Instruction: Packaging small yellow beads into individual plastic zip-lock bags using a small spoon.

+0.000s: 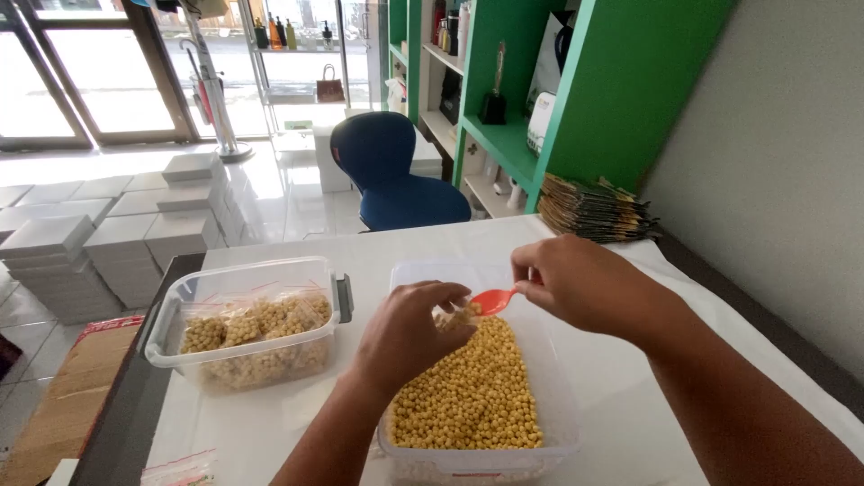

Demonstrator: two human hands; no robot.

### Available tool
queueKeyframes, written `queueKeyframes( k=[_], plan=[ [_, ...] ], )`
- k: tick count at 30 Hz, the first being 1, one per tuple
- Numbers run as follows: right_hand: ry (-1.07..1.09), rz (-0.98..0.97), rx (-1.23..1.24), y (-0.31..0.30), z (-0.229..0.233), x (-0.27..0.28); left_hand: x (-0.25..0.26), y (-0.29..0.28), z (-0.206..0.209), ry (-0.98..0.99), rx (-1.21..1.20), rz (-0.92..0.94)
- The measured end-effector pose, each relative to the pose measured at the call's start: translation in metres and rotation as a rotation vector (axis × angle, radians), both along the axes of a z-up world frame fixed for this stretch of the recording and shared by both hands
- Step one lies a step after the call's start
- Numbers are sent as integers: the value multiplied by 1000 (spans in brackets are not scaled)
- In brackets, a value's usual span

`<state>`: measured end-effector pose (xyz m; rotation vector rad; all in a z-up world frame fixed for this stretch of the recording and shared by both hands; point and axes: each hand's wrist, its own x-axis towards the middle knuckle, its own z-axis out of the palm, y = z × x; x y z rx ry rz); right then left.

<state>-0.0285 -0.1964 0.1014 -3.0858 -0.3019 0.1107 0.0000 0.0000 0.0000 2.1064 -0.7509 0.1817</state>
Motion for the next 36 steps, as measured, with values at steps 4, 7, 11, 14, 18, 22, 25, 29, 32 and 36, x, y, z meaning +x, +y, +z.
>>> queueKeyframes(
  k=[4,7,11,14,18,22,25,29,32,36],
  plan=[
    [43,-40,104,-2,3,-3,-2,1,2,14,8,6],
    [17,-44,57,0,3,-5,0,0,0,-7,-2,7],
    [-26,-22,6,5,8,-11,-1,0,1,8,10,10],
    [-47,-15,23,-3,11,-15,2,0,-2,46,-61,50],
    [114,44,119,-14,-7,-17,1,3,-3,119,-288,132],
    [283,214,31,-5,-62,2,11,2,-13,237,-445,114],
    [349,283,33,8,-59,0,14,3,-13,248,-492,101],
    [124,180,378,18,-37,-4,14,3,-13,229,-475,95],
    [55,198,602,21,-42,2,18,5,-17,171,-476,65],
    [70,153,760,22,-47,8,27,10,-27,95,-506,-14]
  ],
)
